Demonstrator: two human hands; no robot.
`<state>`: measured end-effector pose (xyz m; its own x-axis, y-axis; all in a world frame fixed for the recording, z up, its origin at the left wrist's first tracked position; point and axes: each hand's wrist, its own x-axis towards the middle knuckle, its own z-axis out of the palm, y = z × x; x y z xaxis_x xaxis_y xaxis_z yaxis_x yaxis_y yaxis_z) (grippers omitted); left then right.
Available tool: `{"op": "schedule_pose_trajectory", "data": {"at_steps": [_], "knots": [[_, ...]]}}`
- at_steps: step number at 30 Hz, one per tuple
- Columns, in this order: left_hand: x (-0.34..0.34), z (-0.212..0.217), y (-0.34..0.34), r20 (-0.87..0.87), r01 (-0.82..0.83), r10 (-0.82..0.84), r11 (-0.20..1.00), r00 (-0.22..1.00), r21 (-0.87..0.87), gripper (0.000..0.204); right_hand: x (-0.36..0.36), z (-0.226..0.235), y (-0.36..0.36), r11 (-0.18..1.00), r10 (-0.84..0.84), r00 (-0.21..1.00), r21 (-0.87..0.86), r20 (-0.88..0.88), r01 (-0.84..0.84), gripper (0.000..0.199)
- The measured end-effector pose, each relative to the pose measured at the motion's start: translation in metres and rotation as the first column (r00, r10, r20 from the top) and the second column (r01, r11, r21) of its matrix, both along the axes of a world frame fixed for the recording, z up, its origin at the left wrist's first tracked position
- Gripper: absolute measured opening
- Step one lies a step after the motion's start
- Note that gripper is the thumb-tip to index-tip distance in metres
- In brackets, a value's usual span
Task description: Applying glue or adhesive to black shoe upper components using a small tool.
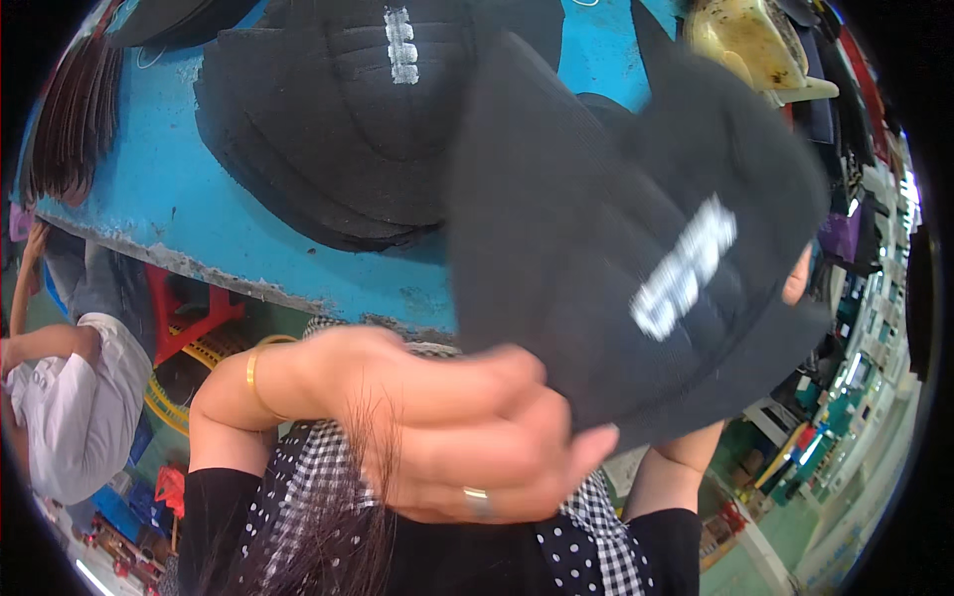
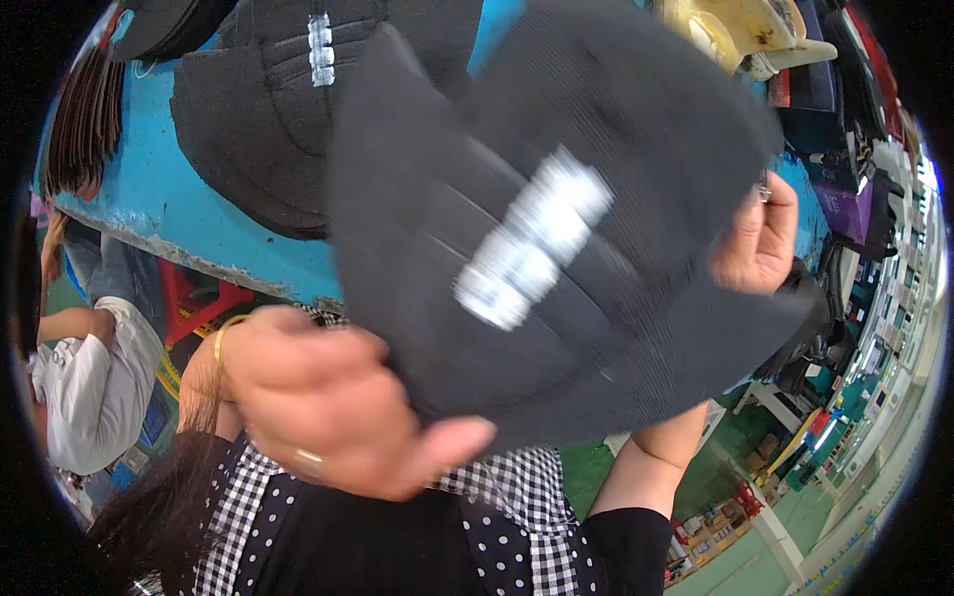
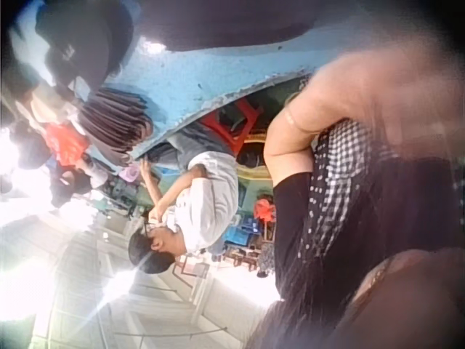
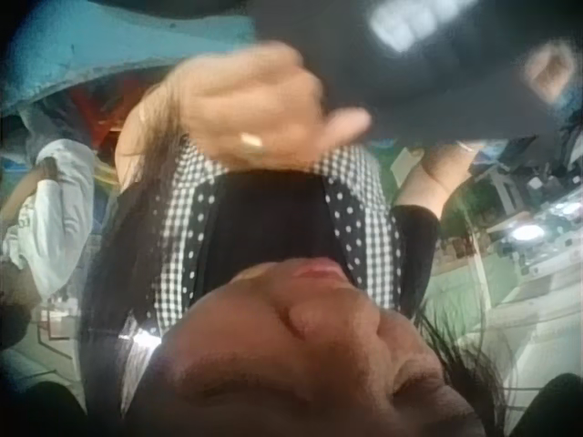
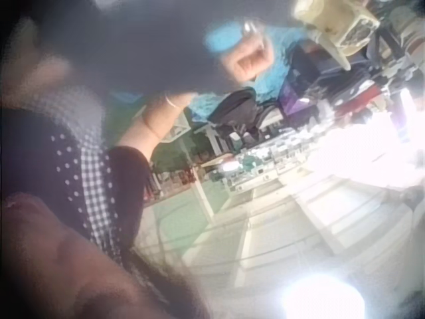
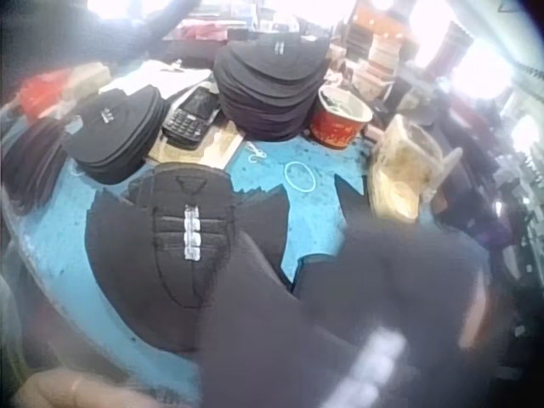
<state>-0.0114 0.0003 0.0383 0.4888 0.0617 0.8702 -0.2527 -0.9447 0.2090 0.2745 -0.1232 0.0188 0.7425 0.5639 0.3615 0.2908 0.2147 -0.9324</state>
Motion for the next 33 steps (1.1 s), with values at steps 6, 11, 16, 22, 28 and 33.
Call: {"op": "schedule_pose_trajectory", "data": {"at_steps": [6,11,16,22,28,33], "knots": [[-0.028,0.000,0.060,-0.610,-0.183,0.050,0.971,0.791,-0.157,0.052,-0.040,0.006,0.000,0.914,0.198,0.979,-0.369,0.043,-0.168,0.012],[-0.006,-0.032,0.010,-0.569,0.075,-0.255,0.944,0.782,-0.321,0.046,-0.065,0.003,0.015,0.758,0.414,0.897,-0.606,0.159,-0.242,0.013],[0.010,-0.051,-0.003,-0.611,0.034,-0.105,0.991,0.785,-0.127,0.039,-0.047,-0.003,0.044,0.825,0.372,0.747,-0.565,0.551,0.007,0.015],[0.014,-0.040,0.002,-0.681,0.078,-0.133,0.991,0.720,-0.111,0.031,-0.049,0.005,0.039,0.843,0.442,0.599,-0.537,0.667,-0.025,0.019],[0.016,-0.024,0.003,-0.734,0.119,-0.156,0.988,0.661,-0.103,0.034,-0.046,0.018,0.016,0.813,0.420,0.826,-0.560,0.376,-0.158,0.015],[0.018,-0.020,0.007,-0.744,0.194,-0.224,0.972,0.630,-0.129,0.037,0.044,0.020,0.048,0.946,0.029,0.934,-0.311,0.357,0.089,0.016]]}}
